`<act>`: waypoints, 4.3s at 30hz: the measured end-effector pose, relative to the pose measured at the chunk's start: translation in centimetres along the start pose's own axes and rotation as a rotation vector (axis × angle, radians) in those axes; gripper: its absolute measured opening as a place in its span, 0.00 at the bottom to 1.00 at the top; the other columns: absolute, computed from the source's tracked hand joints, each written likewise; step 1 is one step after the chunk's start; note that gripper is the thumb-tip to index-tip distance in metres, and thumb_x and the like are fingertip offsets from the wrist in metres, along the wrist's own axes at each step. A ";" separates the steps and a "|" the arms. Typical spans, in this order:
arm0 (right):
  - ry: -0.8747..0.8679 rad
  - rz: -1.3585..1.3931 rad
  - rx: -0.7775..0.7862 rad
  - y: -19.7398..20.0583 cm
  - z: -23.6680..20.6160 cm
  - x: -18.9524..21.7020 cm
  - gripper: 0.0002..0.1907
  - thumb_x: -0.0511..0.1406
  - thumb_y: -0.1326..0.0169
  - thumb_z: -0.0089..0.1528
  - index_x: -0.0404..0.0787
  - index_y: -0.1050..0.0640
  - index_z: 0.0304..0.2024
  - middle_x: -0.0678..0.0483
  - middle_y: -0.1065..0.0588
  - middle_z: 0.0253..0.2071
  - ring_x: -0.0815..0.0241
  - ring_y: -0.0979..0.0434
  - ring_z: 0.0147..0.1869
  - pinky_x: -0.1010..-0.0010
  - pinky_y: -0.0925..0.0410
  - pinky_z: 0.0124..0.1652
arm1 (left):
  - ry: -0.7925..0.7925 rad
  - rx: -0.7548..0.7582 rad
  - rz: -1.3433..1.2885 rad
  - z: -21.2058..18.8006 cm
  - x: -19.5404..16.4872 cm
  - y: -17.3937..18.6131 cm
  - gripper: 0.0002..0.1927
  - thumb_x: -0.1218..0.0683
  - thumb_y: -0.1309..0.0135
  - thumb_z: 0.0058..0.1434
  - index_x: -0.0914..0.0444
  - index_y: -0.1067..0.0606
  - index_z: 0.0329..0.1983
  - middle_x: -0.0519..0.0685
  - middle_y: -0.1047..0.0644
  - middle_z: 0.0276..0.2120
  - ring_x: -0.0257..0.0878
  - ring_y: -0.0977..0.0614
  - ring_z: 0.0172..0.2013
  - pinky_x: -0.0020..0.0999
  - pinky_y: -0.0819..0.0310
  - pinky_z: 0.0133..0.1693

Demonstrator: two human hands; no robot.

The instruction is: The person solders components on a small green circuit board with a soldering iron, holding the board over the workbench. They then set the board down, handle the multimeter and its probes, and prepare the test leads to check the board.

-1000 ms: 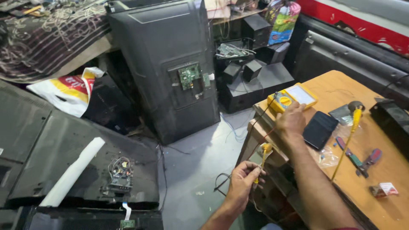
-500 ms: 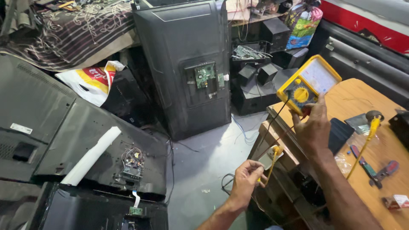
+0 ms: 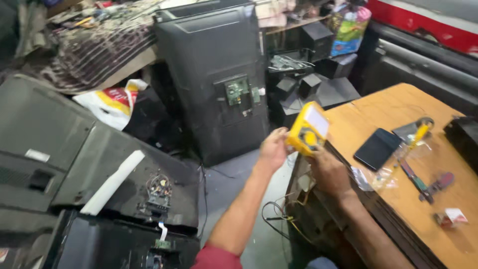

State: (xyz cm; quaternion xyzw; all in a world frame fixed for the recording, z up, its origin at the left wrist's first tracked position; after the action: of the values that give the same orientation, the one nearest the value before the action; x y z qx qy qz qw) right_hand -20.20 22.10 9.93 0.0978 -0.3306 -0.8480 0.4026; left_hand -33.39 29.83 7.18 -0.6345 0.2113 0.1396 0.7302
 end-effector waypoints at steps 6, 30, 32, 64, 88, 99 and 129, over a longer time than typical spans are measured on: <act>0.203 -0.025 0.319 -3.6 1.4 4.9 0.11 0.29 0.49 0.61 0.36 0.26 0.46 0.45 0.27 0.43 0.47 0.23 0.47 0.59 0.28 0.42 | -0.061 -0.260 -0.041 -3.2 -1.9 8.8 0.05 0.50 0.53 0.67 0.54 0.28 0.40 0.45 0.23 0.37 0.43 0.19 0.39 0.52 0.21 0.41; -0.292 0.616 0.253 1.9 4.6 12.1 0.41 0.39 0.32 0.62 0.33 0.43 0.65 0.34 0.30 0.59 0.46 0.22 0.60 0.67 0.20 0.44 | -0.494 -0.512 0.144 -13.9 -9.7 11.0 0.16 0.54 0.58 0.71 0.70 0.27 0.53 0.57 0.21 0.47 0.47 0.16 0.46 0.43 0.18 0.49; -0.304 0.630 0.294 1.8 5.5 11.4 0.38 0.39 0.32 0.64 0.32 0.41 0.65 0.39 0.24 0.53 0.51 0.18 0.56 0.67 0.23 0.46 | -0.505 -0.519 0.234 -13.9 -9.0 9.6 0.13 0.56 0.57 0.71 0.68 0.28 0.52 0.55 0.21 0.45 0.44 0.17 0.44 0.41 0.19 0.47; -1.260 1.426 0.414 -17.7 -19.5 21.1 0.30 0.33 0.41 0.63 0.36 0.39 0.64 0.48 0.23 0.47 0.61 0.24 0.37 0.71 0.28 0.32 | 0.476 -0.312 0.029 -28.1 10.8 28.2 0.23 0.44 0.53 0.65 0.59 0.25 0.57 0.59 0.21 0.47 0.50 0.19 0.41 0.44 0.23 0.40; -1.356 0.352 -0.638 38.2 -38.2 6.6 0.28 0.31 0.43 0.60 0.31 0.31 0.62 0.47 0.24 0.56 0.57 0.22 0.56 0.63 0.26 0.53 | 1.094 0.501 0.778 -30.6 23.0 10.8 0.08 0.50 0.54 0.69 0.60 0.33 0.43 0.52 0.17 0.43 0.38 0.19 0.29 0.33 0.22 0.29; -1.446 0.635 -0.800 52.5 -43.6 -4.1 0.24 0.36 0.45 0.68 0.36 0.30 0.66 0.52 0.24 0.58 0.59 0.20 0.55 0.61 0.23 0.50 | 0.842 0.694 0.756 -33.8 32.8 -4.6 0.07 0.54 0.56 0.73 0.62 0.31 0.44 0.48 0.24 0.32 0.32 0.25 0.28 0.26 0.29 0.30; -1.614 0.702 -0.437 53.6 -51.8 -13.2 0.25 0.41 0.43 0.65 0.36 0.26 0.61 0.53 0.21 0.51 0.66 0.20 0.49 0.73 0.26 0.47 | 0.652 0.829 0.804 -36.0 39.7 -21.6 0.04 0.59 0.55 0.72 0.64 0.32 0.41 0.46 0.27 0.30 0.31 0.27 0.32 0.27 0.30 0.38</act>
State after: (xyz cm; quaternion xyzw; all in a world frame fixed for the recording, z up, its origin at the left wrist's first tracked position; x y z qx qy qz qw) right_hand 43.96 -17.50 3.36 -0.7113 -0.3547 -0.5310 0.2937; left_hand 6.71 -11.55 2.87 -0.1823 0.6780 0.1093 0.7037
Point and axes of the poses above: each hand's wrist, its own z-axis towards the middle knuckle, its own y-axis out of the back of the hand, x = y × z, the point moved 10 cm from there along z, towards the middle knuckle
